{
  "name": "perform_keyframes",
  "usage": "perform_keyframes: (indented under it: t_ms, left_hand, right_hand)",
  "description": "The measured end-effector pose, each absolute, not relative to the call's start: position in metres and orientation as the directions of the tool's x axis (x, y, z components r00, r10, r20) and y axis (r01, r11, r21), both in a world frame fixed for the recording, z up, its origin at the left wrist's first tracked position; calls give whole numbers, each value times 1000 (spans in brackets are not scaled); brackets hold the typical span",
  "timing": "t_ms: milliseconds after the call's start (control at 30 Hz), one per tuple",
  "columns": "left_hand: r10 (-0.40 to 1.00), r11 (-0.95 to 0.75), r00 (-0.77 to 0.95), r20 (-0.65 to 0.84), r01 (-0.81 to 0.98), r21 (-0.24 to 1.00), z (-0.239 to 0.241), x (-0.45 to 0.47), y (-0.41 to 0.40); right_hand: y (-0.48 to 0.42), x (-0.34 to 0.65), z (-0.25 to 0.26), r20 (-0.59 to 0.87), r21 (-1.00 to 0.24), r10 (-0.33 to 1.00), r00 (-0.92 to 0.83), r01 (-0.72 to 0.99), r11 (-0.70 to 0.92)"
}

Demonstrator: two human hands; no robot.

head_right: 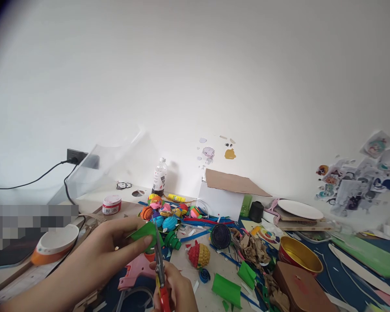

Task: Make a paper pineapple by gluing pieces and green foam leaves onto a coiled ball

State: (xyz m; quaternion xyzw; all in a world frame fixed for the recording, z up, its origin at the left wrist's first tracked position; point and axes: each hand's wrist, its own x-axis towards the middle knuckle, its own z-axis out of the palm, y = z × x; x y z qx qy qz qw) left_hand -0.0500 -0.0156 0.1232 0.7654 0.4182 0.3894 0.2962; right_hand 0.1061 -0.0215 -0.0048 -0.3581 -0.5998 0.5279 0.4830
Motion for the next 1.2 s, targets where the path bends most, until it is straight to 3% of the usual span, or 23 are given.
perform_keyframes:
  t_ms: [200, 333, 867, 1100, 1200]
  left_hand:
    - [871, -475, 356, 338, 442, 761, 120, -52, -12]
    - [866, -486, 352, 354, 431, 760, 122, -52, -13]
    - [897, -364, 369, 244, 301, 882, 120, -46, -16]
    - [869, -404, 425, 254, 312, 860, 118, -44, -13]
    - [859, -423, 445, 251, 345, 838, 113, -44, -11]
  right_hand:
    - [-20, 112, -8, 171, -984, 941, -291, -3, 178]
    - [-14, 113, -14, 230, -973, 926, -299, -44, 227]
    - [-3, 109, -22, 172, -985, 953, -251, -49, 165]
    - [-10, 107, -14, 278, -960, 940, -199, -78, 267]
    - [-13, 107, -9, 219, -976, 941, -259, -73, 207]
